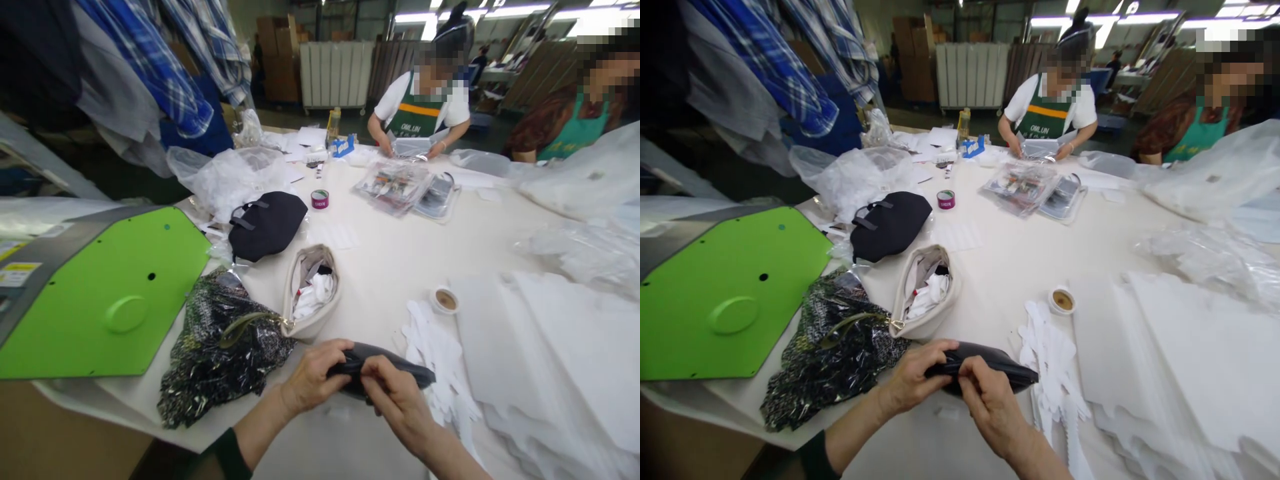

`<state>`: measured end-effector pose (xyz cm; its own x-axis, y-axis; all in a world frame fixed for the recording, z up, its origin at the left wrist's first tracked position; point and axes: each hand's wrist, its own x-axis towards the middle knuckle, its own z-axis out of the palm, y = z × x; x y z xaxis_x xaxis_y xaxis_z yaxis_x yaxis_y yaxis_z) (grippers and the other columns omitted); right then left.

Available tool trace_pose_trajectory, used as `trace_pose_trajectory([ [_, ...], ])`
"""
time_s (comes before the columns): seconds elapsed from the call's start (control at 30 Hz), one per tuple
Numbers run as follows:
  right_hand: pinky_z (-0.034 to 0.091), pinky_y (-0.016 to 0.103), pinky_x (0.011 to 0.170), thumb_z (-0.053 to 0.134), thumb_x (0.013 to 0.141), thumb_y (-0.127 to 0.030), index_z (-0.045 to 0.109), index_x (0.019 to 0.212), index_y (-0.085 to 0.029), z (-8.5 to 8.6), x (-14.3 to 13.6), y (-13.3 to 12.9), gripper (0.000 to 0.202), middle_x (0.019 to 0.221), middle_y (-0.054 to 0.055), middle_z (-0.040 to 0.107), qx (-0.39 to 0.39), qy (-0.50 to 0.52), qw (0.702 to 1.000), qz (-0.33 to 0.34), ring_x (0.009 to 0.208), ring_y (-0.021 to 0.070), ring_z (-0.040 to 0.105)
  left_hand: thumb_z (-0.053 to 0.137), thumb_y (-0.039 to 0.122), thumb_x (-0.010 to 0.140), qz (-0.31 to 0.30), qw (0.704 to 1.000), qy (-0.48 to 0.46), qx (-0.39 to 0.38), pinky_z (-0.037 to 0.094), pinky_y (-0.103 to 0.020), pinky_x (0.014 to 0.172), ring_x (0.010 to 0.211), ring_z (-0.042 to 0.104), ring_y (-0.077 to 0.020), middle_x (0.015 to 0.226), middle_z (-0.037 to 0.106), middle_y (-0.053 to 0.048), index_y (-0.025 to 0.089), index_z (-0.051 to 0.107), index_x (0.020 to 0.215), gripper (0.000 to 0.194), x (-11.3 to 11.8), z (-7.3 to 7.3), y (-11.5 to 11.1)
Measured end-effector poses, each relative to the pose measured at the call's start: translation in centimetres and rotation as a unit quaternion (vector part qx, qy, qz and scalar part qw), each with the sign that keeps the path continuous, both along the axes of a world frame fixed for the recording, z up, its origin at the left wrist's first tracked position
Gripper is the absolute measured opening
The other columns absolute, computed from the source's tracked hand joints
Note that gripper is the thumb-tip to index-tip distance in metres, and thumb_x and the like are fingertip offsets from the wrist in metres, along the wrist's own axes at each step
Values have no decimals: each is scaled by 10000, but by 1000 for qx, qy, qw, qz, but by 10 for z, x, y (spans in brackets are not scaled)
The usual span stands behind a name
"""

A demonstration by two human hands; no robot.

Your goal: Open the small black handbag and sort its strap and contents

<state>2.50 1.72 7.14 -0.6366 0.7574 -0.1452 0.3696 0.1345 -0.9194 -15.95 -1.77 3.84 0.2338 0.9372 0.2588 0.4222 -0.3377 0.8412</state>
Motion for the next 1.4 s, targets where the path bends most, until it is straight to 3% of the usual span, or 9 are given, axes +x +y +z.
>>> trace_pose_trajectory([
  [0.1, 342, 202, 442, 349, 873, -239, 427, 736, -207, 7, -9, -4, 160, 521, -65, 415, 61, -29, 996, 51, 436, 82, 444, 542, 163, 780, -1, 999, -15, 39, 469, -322, 901, 1037, 575, -200, 1079, 626, -145, 172, 517, 824, 51, 11, -2, -3],
  [0.2, 333, 201, 440, 356, 865, -238, 408, 717, -208, 8, -13, -7, 160, 520, -71, 414, 43, -18, 996, 70, 409, 73, 428, 515, 195, 789, -18, 998, -46, 40, 467, -321, 895, 989, 588, -201, 980, 648, -116, 164, 541, 897, 115, 14, 0, 0],
  [0.33, 326, 183, 406, 361, 870, -311, 394, 760, -210, 3, -3, -6, 154, 496, -87, 422, -74, 4, 997, 31, 389, 72, 438, 674, 191, 684, -147, 986, -50, -60, 450, -309, 896, 1012, 574, -216, 1051, 630, -98, 166, 564, 884, 230, -3, 8, 13],
  [0.47, 351, 192, 432, 366, 879, -349, 395, 765, -209, -2, 9, -6, 182, 515, -79, 421, -69, -7, 997, 17, 427, 80, 459, 739, 217, 627, -220, 970, 8, -101, 452, -327, 885, 1048, 557, -247, 1148, 591, -110, 184, 574, 932, 348, -20, 14, 22],
  [0.8, 341, 203, 432, 353, 885, -359, 438, 752, -211, 0, 16, -10, 216, 463, -77, 434, -10, -43, 998, 39, 404, 90, 457, 716, 272, 644, -206, 967, 146, -15, 510, -297, 710, 896, 596, -242, 1021, 602, -117, 171, 543, 805, 257, -1, 17, 17],
  [0.97, 359, 203, 432, 346, 887, -352, 437, 776, -217, -1, 16, -8, 197, 478, -76, 442, -5, -44, 998, 36, 408, 94, 472, 740, 339, 630, -166, 984, -9, -63, 484, -306, 810, 949, 574, -226, 1053, 583, -118, 165, 565, 857, 335, -11, 11, 8],
  [1.13, 368, 195, 435, 349, 891, -379, 428, 764, -221, -4, 17, -9, 218, 510, -75, 431, -25, -50, 998, 34, 419, 87, 480, 723, 304, 658, -7, 977, -148, -151, 478, -319, 824, 944, 566, -196, 1014, 595, -84, 169, 559, 908, 328, -25, 11, -19],
  [1.23, 366, 198, 430, 347, 890, -387, 431, 761, -223, -4, 17, -9, 225, 505, -73, 427, -19, -56, 998, 37, 416, 91, 476, 661, 250, 719, 33, 987, -99, -120, 451, -335, 867, 962, 559, -194, 1023, 590, -86, 172, 608, 839, 152, -22, 8, -32],
  [1.4, 368, 199, 425, 351, 893, -378, 435, 761, -224, -1, 15, -7, 219, 500, -72, 432, 2, -59, 998, 37, 413, 94, 491, 650, 239, 734, -2, 998, 34, -57, 433, -393, 912, 1060, 517, -252, 1171, 544, -143, 169, 618, 975, 253, -7, 1, -37],
])
